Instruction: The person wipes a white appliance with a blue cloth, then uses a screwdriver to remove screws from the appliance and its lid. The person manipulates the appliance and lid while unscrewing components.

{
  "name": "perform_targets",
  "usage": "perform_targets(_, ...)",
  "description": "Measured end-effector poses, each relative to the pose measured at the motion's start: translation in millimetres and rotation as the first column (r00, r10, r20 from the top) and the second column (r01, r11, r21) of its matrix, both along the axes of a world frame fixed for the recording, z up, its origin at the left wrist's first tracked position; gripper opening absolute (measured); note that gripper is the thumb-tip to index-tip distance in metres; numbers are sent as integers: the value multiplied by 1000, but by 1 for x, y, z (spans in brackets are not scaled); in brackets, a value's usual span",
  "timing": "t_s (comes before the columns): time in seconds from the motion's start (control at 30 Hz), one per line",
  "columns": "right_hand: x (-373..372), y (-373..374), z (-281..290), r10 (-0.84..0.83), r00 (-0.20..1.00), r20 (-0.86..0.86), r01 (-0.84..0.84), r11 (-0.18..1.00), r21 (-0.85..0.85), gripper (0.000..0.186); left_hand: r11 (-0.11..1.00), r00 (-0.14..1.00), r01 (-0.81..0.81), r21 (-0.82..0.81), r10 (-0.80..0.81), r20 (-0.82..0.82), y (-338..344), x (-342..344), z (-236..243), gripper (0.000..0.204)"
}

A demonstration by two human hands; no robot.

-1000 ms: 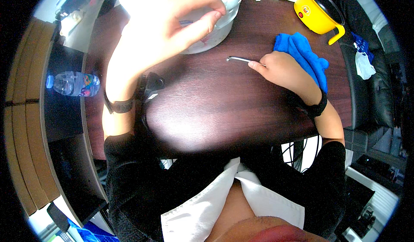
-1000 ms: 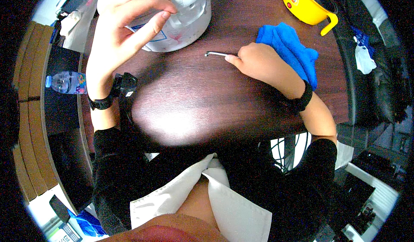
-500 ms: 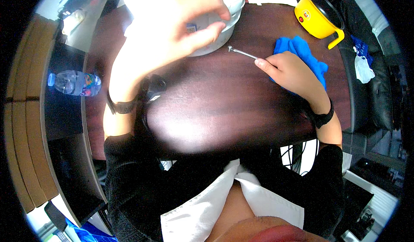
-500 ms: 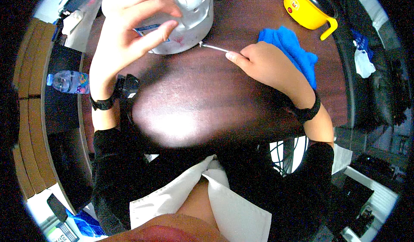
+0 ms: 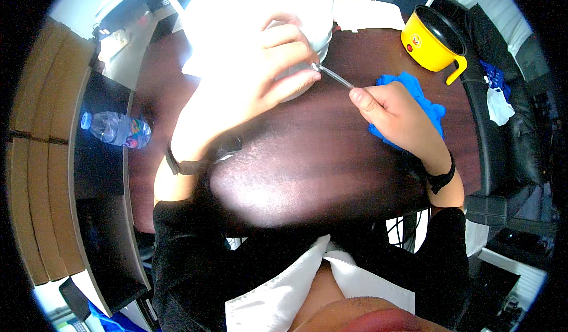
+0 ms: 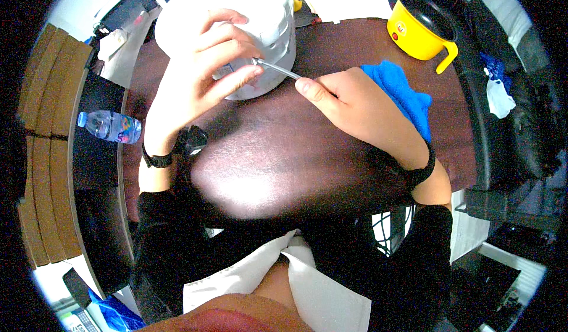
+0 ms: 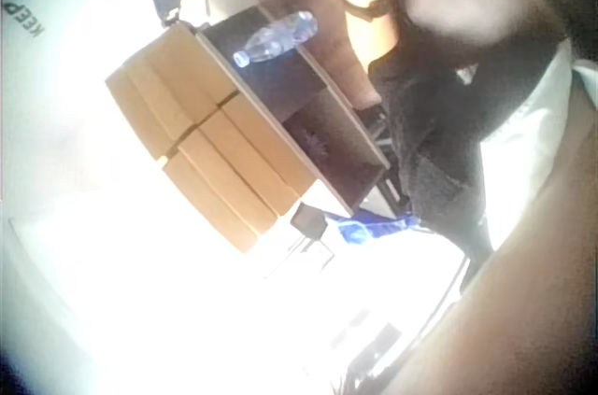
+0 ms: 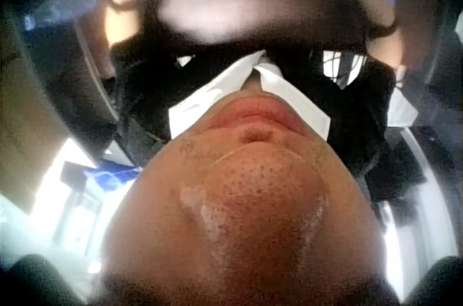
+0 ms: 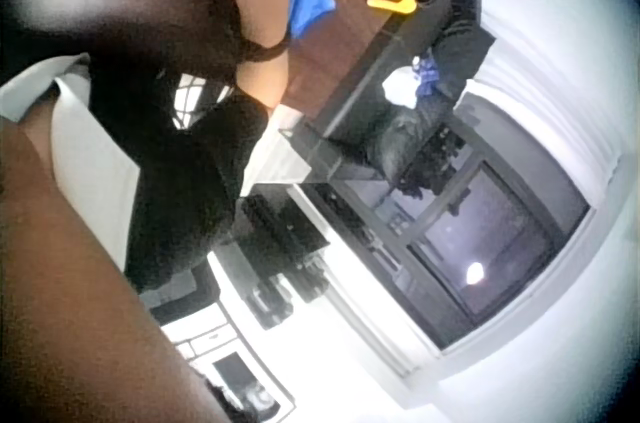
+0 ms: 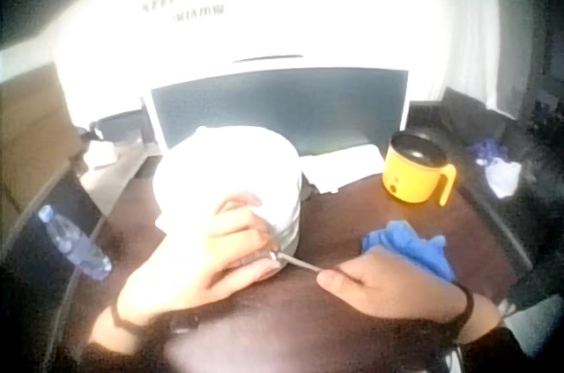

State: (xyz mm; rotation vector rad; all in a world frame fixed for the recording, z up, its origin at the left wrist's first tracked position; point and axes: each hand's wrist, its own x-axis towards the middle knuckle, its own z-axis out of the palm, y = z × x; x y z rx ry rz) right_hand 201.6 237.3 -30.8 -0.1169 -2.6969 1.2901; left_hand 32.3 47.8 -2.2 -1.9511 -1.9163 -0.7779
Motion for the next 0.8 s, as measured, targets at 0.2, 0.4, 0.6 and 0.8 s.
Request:
perform_targets(0.2,0,0,4,-5,1000,-7,5,1000,20,49,997,998,45,66,-47,38,2,2,2,13)
perform_targets(0.4,-5,-4,23,11,992,-124,0,996,91,41,970,958,33,242,-100,269,4,5,2,16)
perform_targets(0.6,-17,-22,39,35,964,-265,11,985,170,36,937,697,15,348,-260,668,-4,4,4,22)
perform_targets(0.8,-19,-23,32,54,939,-340,0,988,156,37,862,369,271,429,-505,780,-7,-12,-11,42)
